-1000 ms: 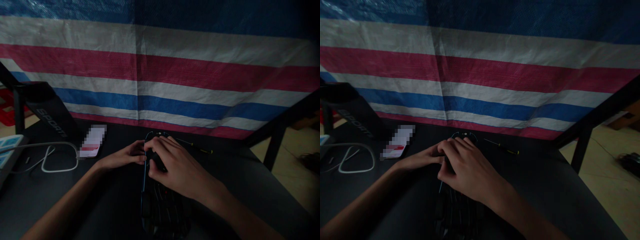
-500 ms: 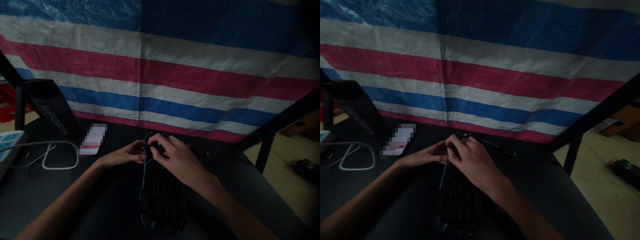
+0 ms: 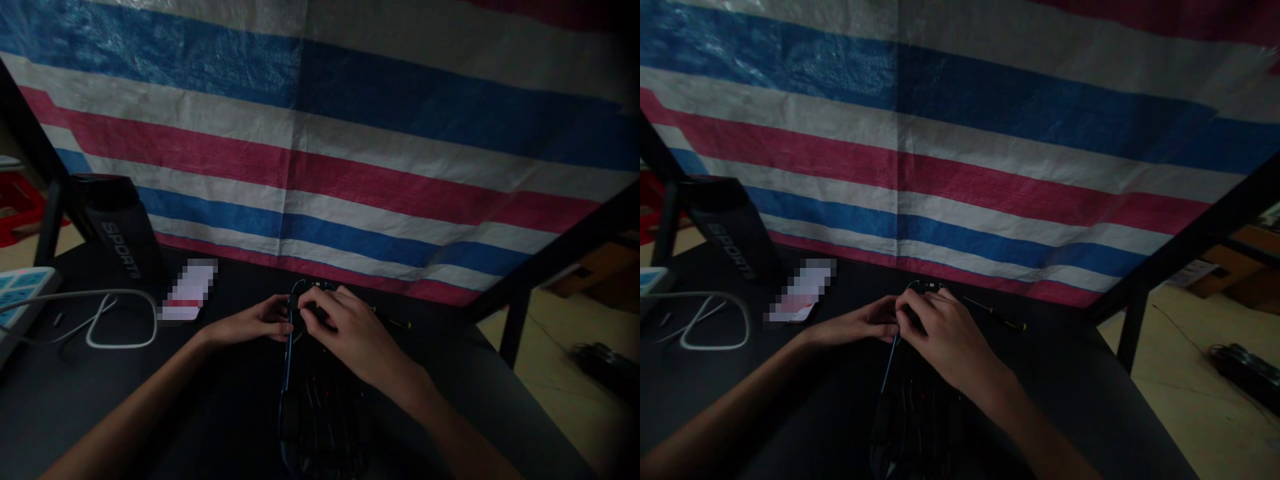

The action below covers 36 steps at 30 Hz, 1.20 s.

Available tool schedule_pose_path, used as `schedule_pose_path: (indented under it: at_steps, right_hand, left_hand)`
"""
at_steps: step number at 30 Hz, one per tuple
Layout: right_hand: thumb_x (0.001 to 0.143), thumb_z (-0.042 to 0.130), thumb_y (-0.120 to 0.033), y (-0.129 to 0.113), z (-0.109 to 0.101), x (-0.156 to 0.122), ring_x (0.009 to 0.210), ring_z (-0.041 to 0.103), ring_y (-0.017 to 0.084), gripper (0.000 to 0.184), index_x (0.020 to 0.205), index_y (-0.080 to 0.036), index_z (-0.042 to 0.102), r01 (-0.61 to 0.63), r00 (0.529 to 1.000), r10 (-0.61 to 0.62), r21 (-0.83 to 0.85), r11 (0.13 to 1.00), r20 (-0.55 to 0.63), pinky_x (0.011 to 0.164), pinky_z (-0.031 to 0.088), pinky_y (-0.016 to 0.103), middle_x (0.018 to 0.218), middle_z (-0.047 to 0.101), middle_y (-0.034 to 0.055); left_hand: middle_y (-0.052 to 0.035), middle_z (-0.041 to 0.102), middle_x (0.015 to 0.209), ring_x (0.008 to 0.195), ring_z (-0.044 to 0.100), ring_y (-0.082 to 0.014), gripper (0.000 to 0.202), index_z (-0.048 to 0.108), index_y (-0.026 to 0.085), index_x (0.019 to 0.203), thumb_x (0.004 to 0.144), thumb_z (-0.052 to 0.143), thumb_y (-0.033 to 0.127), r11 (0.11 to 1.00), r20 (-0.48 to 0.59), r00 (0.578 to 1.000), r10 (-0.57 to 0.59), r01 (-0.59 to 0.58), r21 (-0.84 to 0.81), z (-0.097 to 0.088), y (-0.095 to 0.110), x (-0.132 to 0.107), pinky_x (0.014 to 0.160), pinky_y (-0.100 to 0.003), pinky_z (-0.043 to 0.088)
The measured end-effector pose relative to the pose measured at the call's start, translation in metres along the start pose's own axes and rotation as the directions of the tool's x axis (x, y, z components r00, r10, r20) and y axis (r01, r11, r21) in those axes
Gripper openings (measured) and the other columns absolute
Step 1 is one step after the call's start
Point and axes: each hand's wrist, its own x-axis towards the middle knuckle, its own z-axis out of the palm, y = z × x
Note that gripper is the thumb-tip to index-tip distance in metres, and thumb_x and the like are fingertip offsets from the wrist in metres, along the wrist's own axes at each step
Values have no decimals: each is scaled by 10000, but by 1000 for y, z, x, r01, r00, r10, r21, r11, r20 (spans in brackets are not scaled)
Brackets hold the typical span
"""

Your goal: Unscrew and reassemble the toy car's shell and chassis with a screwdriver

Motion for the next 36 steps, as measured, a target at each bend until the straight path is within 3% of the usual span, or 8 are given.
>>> schedule_pose_path:
  at_steps: [4, 8, 12, 16, 20, 24, 31, 36]
  right_hand:
    - [940, 545, -125, 0, 0, 0, 1065, 611, 198, 265, 1174, -245, 584, 52, 999, -52, -14, 999, 5, 978, 437, 385, 1146, 695, 24]
    - [991, 535, -194, 0, 3, 0, 943, 624, 181, 187, 1150, -246, 619, 67, 998, -68, -40, 997, -12, 930, 435, 373, 1058, 716, 5]
    - [954, 567, -162, -1, 4, 1, 1039, 610, 205, 273, 1218, -226, 600, 74, 997, -75, -56, 996, -11, 963, 422, 378, 1140, 704, 39]
    - [1009, 564, -263, 0, 3, 2, 886, 619, 185, 131, 1108, -238, 647, 41, 999, -42, -76, 996, -3, 872, 447, 351, 982, 716, 15]
    - [979, 581, -199, -1, 0, 4, 1038, 617, 196, 265, 1237, -253, 609, 61, 998, -60, -65, 996, 19, 981, 433, 373, 1118, 715, 23]
    - [1010, 552, -249, -3, -2, 5, 937, 633, 199, 177, 1151, -253, 659, 19, 1000, -16, -124, 992, 26, 917, 457, 377, 987, 723, 22]
    - [1028, 519, -247, -4, 5, 4, 926, 623, 198, 172, 1118, -236, 666, 86, 996, -87, -142, 986, -1, 910, 437, 373, 1020, 737, 37]
    - [976, 553, -193, -4, 6, 4, 1031, 604, 216, 270, 1235, -198, 629, 118, 993, -121, -147, 982, -13, 950, 428, 376, 1113, 717, 62]
  left_hand:
    - [-105, 544, 1314, 1225, 561, -283, 608, 497, 214, 1397, 867, 774, 325, 1000, -4, 1000, 13, -13, 3, 0, -1, -1, 1077, -549, 443]
    - [-98, 541, 1307, 1282, 518, -304, 564, 536, 220, 1357, 859, 777, 330, 998, 5, 999, 47, -47, 45, -1, 0, -1, 1081, -548, 441]
    - [-98, 558, 1275, 1272, 525, -314, 592, 520, 216, 1375, 860, 775, 360, 998, -3, 1000, 24, -24, 59, -1, 2, 0, 1070, -550, 440]
    - [-89, 556, 1258, 1263, 524, -310, 600, 531, 210, 1345, 830, 802, 358, 997, -18, 1000, 15, -14, 71, 0, 4, -1, 1067, -535, 442]
    - [-112, 559, 1306, 1292, 513, -316, 603, 509, 201, 1372, 855, 776, 360, 997, -12, 1000, 4, -3, 76, 0, 4, -1, 1085, -535, 425]
    - [-105, 554, 1325, 1318, 497, -322, 594, 515, 215, 1360, 849, 782, 357, 996, -6, 1000, 16, -16, 85, -2, 2, 0, 1079, -529, 433]
    - [-104, 577, 1312, 1307, 511, -335, 554, 550, 203, 1315, 853, 779, 406, 991, -8, 999, 36, -34, 128, -1, 5, 0, 1100, -558, 404]
    - [-126, 579, 1315, 1313, 509, -340, 557, 558, 184, 1302, 851, 778, 427, 992, -3, 999, 35, -34, 120, 0, 7, -1, 1111, -570, 393]
